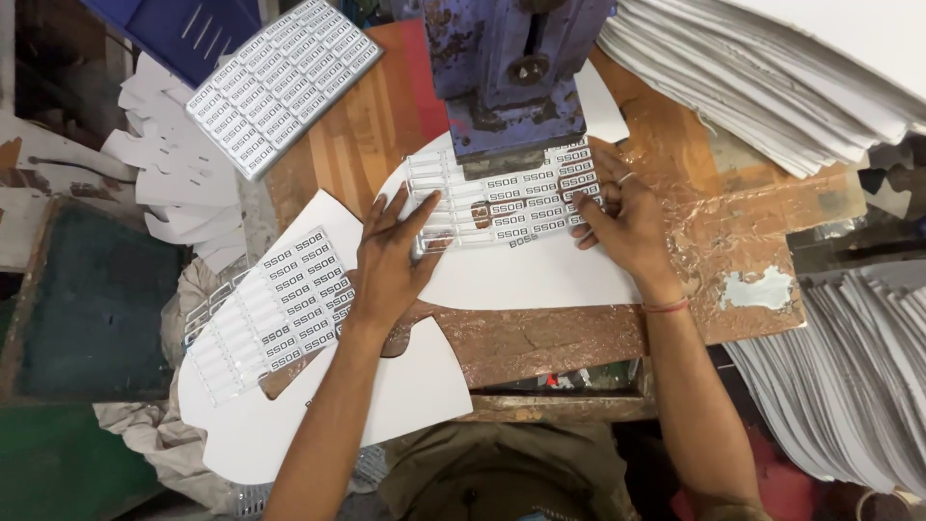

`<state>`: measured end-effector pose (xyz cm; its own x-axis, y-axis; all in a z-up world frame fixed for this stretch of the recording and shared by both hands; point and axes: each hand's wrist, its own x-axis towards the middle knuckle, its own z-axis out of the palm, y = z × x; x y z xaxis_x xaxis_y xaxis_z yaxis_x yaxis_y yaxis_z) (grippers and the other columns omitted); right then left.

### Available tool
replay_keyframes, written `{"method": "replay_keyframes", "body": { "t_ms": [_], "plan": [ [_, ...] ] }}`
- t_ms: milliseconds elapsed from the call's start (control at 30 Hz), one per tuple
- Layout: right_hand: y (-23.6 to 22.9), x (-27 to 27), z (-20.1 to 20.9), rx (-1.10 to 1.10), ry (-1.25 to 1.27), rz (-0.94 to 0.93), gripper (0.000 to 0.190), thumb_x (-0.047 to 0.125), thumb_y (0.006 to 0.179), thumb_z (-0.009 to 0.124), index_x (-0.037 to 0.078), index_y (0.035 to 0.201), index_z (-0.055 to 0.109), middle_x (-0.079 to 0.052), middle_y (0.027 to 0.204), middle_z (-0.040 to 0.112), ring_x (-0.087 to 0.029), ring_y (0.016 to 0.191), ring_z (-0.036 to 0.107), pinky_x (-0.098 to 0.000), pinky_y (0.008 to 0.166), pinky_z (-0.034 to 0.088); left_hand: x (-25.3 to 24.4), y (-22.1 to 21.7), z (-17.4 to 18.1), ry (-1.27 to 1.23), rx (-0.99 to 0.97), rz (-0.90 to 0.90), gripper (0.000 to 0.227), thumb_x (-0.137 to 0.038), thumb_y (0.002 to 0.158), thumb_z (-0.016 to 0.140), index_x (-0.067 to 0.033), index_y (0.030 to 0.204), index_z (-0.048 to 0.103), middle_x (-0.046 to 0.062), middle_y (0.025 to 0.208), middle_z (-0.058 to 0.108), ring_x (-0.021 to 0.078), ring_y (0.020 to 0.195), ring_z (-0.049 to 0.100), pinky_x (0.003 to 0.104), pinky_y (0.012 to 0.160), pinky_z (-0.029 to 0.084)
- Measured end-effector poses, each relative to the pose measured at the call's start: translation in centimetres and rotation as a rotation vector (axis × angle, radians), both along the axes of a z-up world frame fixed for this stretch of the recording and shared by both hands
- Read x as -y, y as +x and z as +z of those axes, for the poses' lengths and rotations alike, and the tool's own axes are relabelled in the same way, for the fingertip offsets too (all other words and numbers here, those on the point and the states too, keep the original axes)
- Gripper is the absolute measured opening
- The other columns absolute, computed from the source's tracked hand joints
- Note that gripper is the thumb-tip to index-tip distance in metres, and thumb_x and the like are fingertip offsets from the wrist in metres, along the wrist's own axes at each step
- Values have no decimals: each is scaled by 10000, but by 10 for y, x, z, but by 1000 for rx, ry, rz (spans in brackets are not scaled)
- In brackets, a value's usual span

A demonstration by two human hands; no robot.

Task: The person repeatedly places a sheet of small rectangular stickers onto a white, guitar-shaped cardboard cutout. They align the sticker sheet on the cutout, press it down, and then peel the sticker sheet off, leaving the stickers adhered to the surface. This process is repeated multiple times with different sticker sheets.

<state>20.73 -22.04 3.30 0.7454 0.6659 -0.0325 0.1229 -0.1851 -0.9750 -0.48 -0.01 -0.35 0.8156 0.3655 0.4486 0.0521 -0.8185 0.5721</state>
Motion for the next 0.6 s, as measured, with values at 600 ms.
{"method": "replay_keyframes", "body": {
  "t_ms": [600],
  "plan": [
    [1, -2, 6, -7, 34, -12, 634, -7, 962, 618, 9, 1554, 392, -31, 935, 742, -72, 592, 650, -225, 472, 560, -1, 3, 4, 32, -6, 11, 612, -186, 871, 801, -97, 1439, 594, 341, 1279, 665, 368, 1338, 567, 494, 1251, 292]
  ]
}}
